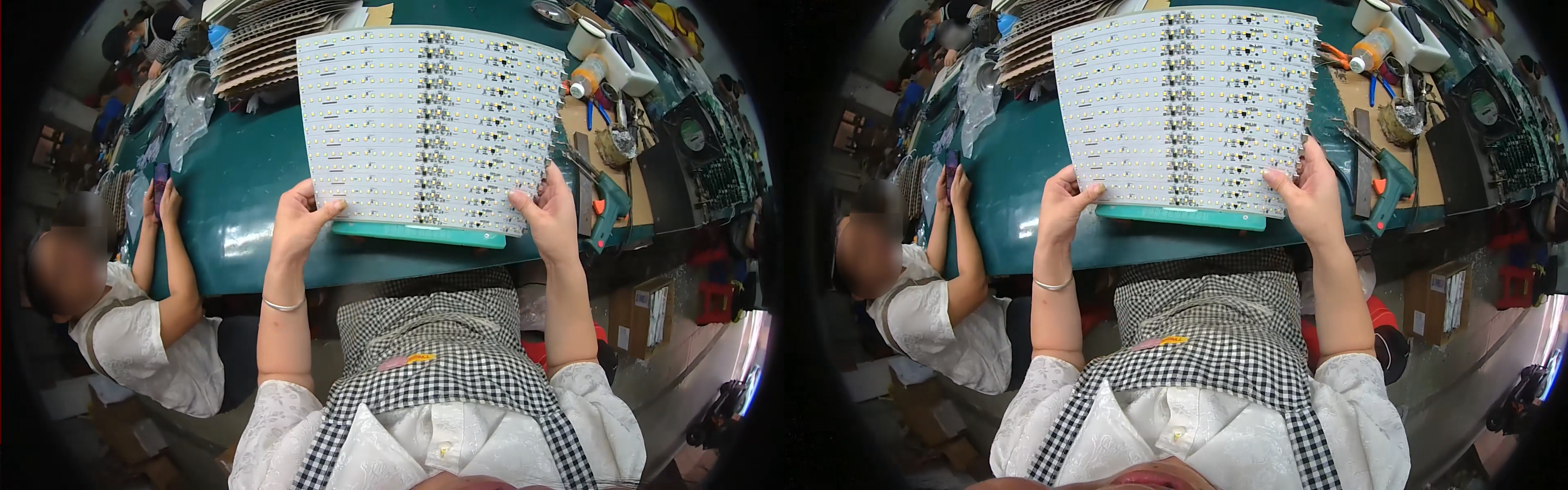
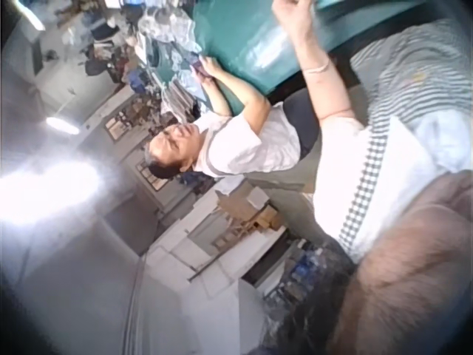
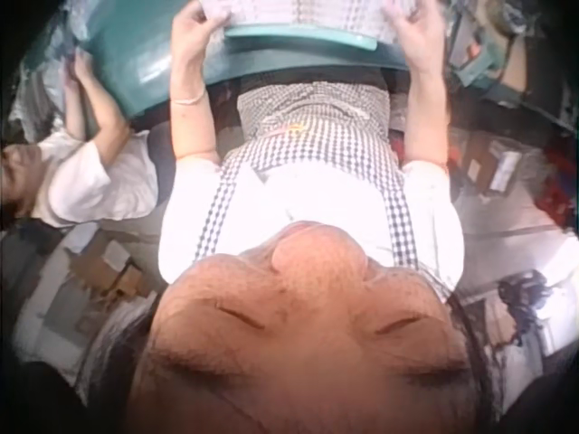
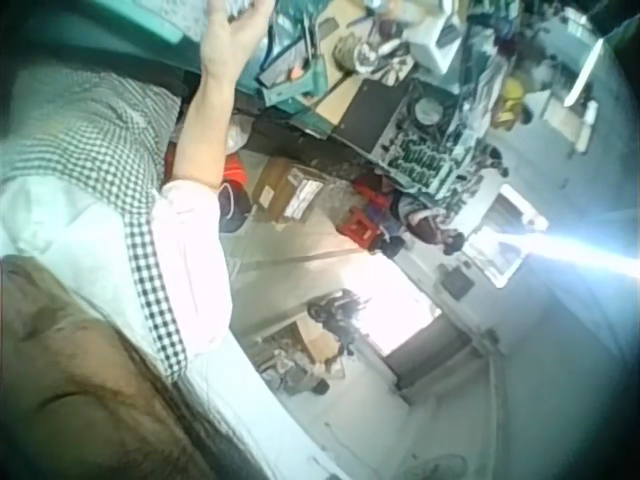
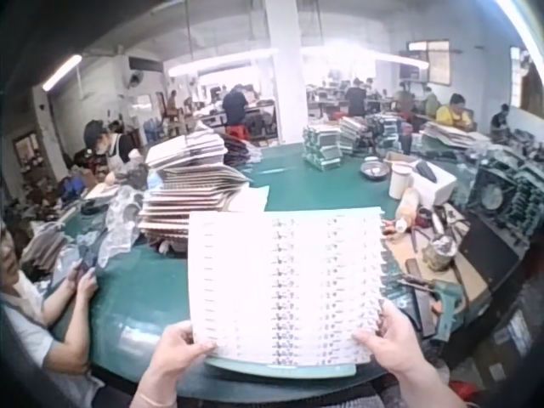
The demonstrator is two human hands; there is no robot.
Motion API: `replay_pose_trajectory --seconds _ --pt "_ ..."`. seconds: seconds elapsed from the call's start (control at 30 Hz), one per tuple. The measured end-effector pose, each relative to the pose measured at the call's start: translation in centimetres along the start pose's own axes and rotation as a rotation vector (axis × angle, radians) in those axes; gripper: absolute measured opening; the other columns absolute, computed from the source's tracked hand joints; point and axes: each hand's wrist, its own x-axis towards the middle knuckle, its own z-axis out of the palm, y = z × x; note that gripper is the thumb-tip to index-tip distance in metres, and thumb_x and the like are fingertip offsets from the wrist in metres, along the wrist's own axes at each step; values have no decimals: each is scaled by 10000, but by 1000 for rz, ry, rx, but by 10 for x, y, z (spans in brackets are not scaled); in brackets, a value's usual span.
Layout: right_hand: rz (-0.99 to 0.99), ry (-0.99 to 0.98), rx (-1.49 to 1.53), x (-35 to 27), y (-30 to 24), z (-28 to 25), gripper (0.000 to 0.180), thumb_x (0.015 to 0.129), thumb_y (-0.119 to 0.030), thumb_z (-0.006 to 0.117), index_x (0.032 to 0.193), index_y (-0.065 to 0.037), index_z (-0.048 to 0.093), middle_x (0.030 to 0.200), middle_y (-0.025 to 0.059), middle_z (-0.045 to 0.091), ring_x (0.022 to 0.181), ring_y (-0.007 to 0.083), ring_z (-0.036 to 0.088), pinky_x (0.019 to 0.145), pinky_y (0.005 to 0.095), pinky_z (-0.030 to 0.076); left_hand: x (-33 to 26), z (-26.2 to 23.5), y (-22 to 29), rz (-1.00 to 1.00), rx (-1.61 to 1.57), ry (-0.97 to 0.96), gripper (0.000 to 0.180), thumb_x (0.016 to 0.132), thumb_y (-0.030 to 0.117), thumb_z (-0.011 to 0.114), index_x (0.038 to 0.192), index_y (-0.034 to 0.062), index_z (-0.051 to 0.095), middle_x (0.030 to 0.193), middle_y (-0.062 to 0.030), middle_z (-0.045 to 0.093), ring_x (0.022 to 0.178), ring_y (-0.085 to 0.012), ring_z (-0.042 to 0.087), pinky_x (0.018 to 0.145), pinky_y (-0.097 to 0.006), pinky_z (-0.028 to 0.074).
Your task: The person repeatedly picks up large LED panel sheets, places them on a green cutting mat, and snaps off individual LED strips along perforated lines. The separated strips are stacked on the table while the person continues processing multiple sheets.
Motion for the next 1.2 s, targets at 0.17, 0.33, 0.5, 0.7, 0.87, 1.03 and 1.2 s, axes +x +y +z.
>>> replay_pose_trajectory --seconds 0.17,0.33,0.5,0.7,0.87,1.03,1.2 --pt "38 -63 -38 0 -2 -7 545 803 66 640 1300 49 418 1199 125 580 1042 172 599 892 306 491 6 -6 0 -50 100 -32 281 775 18 740 1033 -45 652 952 -111 701 836 -137 654 779 -275 534" --pt "159 -130 -131 -10 3 -20 558 761 77 680 1270 55 452 1092 111 637 924 142 644 786 268 527 8 -8 -5 -94 83 -44 316 743 31 772 1028 -47 657 954 -117 703 826 -145 661 772 -278 536" --pt "102 -86 -219 -14 5 -19 490 730 51 727 1181 53 536 963 104 688 844 130 660 734 265 533 16 -20 -4 -161 63 -138 331 713 60 806 996 -44 672 945 -115 706 816 -154 668 777 -283 532" --pt "-13 -22 -482 -33 4 -19 314 715 8 756 1004 41 639 884 120 709 788 164 685 697 278 534 -6 -14 -10 10 170 -38 177 758 -17 746 929 -26 701 883 -74 714 800 -117 646 762 -271 522" --pt "-246 -43 -662 -46 -3 -9 219 707 14 750 917 -17 695 861 113 713 741 213 695 664 304 531 -22 -11 -23 280 253 20 158 741 -85 713 886 -22 715 862 -48 720 803 -123 648 765 -264 514" --pt "-397 77 -718 -49 5 -4 198 661 18 757 846 -26 699 832 105 697 749 283 687 653 326 532 -30 3 -12 192 213 101 160 752 -112 665 877 -23 711 860 -54 721 802 -144 660 798 -299 520" --pt "-624 -25 -695 -64 9 -7 239 696 -160 692 890 -21 691 861 114 704 789 287 696 740 363 555 -25 -20 -49 777 354 -60 153 813 152 673 882 27 727 975 -129 713 936 -249 680 917 -413 500"
